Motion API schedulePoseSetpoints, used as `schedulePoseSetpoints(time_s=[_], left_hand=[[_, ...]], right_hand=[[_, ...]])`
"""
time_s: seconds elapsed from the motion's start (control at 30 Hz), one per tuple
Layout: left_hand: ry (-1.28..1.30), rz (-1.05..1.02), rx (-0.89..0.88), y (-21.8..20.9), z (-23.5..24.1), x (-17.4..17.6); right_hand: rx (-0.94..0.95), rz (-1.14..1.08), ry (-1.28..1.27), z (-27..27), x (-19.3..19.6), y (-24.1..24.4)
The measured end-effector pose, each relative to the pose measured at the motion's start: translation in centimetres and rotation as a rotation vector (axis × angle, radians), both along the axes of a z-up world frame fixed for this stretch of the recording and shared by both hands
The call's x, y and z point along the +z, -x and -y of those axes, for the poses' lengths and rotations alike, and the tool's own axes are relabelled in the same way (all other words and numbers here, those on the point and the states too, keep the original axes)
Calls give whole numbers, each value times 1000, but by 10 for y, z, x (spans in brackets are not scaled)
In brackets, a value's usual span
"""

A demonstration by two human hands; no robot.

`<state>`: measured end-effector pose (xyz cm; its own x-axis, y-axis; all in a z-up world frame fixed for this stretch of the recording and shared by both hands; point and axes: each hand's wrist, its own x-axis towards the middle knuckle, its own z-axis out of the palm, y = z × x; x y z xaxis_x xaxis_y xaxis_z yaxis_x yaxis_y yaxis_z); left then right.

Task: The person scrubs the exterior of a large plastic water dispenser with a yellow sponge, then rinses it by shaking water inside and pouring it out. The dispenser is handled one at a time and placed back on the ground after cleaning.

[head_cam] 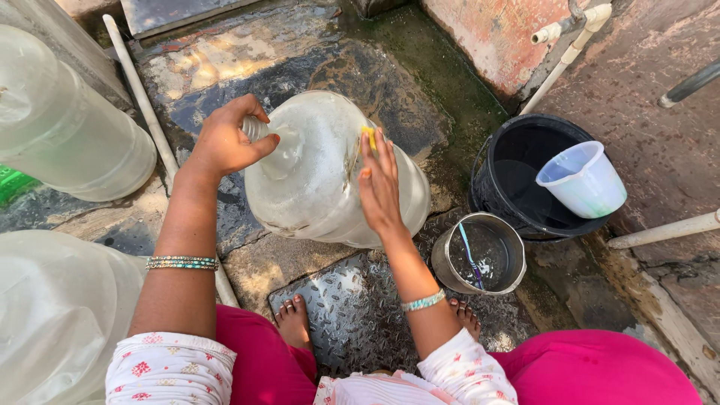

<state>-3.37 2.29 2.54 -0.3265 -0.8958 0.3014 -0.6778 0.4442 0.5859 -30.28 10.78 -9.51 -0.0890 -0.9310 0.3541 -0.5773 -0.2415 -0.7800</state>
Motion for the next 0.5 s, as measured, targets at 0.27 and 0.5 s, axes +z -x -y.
schedulePoseSetpoints(time_s=[0.27, 0.5], left_hand=[[35, -18, 45, 11, -2, 4], [1, -57, 175, 29, 1, 6]], right_hand=[[97, 111, 11, 31, 35, 6], [6, -106, 190, -83, 27, -40]])
